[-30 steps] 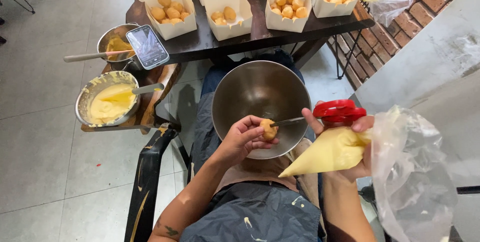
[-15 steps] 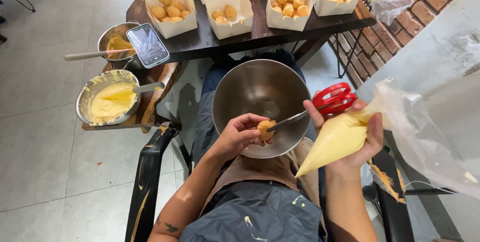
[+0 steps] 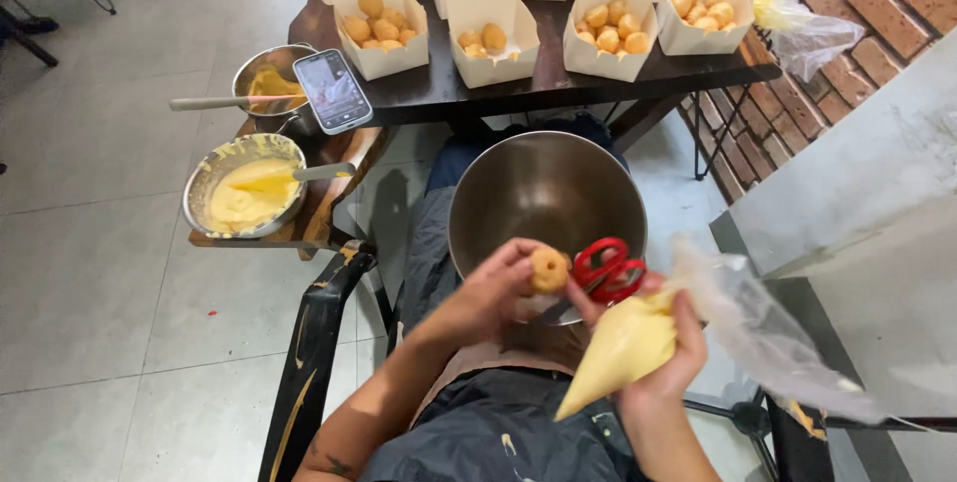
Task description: Filling small pastry puffs with cream using a piping bag and scissors.
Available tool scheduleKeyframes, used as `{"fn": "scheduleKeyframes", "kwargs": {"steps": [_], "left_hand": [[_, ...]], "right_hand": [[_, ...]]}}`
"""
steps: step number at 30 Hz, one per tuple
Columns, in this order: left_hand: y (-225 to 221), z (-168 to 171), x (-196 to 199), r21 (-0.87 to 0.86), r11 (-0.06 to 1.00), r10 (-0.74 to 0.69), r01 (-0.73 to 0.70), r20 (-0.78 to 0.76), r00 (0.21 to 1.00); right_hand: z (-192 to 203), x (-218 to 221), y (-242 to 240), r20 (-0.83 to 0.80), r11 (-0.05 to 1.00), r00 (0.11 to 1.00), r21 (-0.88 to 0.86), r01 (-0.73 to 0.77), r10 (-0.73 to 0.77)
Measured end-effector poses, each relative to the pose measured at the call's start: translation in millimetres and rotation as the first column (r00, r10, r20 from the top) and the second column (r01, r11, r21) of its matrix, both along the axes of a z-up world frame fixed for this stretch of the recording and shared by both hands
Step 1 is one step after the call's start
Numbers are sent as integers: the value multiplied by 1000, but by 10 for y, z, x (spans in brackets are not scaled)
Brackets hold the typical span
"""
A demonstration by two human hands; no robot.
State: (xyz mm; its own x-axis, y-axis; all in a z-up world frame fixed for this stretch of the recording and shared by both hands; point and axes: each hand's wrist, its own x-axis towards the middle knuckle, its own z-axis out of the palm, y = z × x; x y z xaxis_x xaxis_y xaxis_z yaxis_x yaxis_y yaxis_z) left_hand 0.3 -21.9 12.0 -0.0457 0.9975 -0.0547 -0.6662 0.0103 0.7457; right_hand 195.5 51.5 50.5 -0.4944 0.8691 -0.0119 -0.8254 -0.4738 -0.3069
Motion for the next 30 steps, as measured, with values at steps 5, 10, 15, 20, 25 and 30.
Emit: {"fn": "scheduleKeyframes", "kwargs": {"steps": [5,10,15,20,25,30], "left_hand": [[-131,-237,205,-170,979,95,-111,-102,990],[-363,-306,141,66,950,276,-304,-635,722],[-536,-272,102,-145,989,-96,-39,-810,579],[-420,-308,167,-107,987,-155,119,-820,551],[-245,-70,200,-126,991,8,-47,-293,956],[-162,-36,264,-128,991,60,-51,67,996]], "right_hand": [[-224,159,-95,194,986,975,-149,-80,108],[-12,498,36,206,967,958,-203,-156,198],[-147,863,372,375,952,926,-267,146,-37],[-109,693,596,215,962,966,-198,187,-143],[31,442,671,154,975,966,-51,216,-206],[-67,387,732,16,910,966,340,236,-257]]}}
